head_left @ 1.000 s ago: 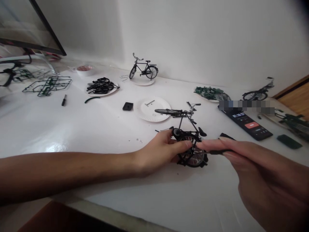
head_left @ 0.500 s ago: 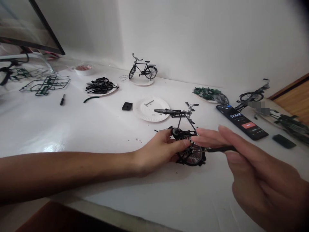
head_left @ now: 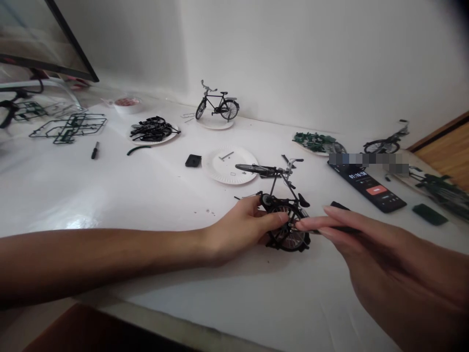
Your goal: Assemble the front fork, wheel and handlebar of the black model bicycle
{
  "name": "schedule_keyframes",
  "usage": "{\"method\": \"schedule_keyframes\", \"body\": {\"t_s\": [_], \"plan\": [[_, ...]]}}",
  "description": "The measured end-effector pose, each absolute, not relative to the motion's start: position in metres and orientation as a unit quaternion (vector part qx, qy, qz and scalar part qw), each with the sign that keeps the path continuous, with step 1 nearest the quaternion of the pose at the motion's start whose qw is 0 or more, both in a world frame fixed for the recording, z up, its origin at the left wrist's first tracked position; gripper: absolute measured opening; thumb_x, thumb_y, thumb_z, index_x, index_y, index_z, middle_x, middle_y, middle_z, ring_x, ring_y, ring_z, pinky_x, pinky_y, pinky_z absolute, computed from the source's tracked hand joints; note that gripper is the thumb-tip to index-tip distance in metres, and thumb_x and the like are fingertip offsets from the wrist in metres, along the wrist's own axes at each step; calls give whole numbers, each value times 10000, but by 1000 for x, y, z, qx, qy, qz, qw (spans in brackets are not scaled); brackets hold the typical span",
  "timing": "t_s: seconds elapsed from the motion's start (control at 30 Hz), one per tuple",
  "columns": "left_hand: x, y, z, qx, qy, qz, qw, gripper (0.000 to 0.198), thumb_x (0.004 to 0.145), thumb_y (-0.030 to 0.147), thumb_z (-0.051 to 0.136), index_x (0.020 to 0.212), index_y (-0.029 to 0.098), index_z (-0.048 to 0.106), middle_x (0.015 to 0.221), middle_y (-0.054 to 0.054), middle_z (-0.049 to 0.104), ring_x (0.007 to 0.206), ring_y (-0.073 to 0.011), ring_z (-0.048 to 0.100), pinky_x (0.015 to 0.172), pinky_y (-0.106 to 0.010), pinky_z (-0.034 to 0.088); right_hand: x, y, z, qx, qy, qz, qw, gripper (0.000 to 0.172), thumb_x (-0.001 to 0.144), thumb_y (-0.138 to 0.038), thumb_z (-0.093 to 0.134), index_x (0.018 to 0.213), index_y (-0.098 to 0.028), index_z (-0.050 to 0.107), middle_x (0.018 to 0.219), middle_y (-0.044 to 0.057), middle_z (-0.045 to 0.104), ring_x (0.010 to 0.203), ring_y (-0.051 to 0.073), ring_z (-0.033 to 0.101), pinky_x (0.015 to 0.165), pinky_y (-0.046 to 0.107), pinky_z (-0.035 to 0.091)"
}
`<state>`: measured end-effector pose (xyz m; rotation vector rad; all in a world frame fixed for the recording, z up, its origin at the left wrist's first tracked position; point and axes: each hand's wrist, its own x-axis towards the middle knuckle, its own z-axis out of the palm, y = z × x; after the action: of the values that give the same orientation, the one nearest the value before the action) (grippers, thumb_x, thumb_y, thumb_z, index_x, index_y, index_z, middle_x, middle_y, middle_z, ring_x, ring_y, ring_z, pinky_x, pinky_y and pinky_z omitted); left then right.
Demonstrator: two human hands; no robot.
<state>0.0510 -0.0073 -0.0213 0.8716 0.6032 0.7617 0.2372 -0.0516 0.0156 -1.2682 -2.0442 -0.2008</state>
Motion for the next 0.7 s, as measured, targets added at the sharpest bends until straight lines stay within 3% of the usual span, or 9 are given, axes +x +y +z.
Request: {"method": "schedule_keyframes", "body": {"t_s": [0.17,0.27,0.33,0.43,0.57,0.7], "plan": [[52,-8,-20,408,291,362,786,161,907,272,613,991,134,616,895,-51,656,729,-119,609,704,-242,463,234,-51,15,-468,-801,-47,371,331,944,-155,518,1210,-292,661,971,-16,786,807,198,759,755,304,613],[52,-7,-19,406,282,360,792,141,920,245,586,983,124,621,880,-57,658,742,-127,613,723,-254,466,229,-52,14,-523,-784,-16,336,199,916,-244,598,1059,-307,721,905,-24,789,697,194,753,602,287,606],[52,-7,-19,406,286,353,793,146,915,245,595,984,119,625,854,-53,657,711,-120,607,683,-236,453,222,-53,12,-576,-717,-21,392,185,896,-267,643,1059,-311,719,875,-21,786,712,197,750,571,283,595],[51,-8,-20,405,286,355,792,172,907,271,621,1003,128,617,878,-48,657,717,-116,608,663,-223,445,217,-53,9,-545,-696,-41,466,296,934,-220,582,1206,-307,660,917,-16,787,791,192,752,731,307,616],[52,-7,-20,383,288,365,798,144,908,255,618,971,125,608,882,-51,653,747,-128,617,757,-281,486,228,-53,15,-508,-774,-38,376,293,952,-225,526,1197,-311,663,1019,-22,779,906,214,750,844,333,606],[54,-5,-20,361,289,373,804,135,913,240,607,910,105,595,855,-70,656,759,-139,631,784,-302,496,243,-53,20,-474,-827,-69,292,219,945,-299,543,1080,-352,707,939,-71,788,682,191,759,770,324,618]]}}
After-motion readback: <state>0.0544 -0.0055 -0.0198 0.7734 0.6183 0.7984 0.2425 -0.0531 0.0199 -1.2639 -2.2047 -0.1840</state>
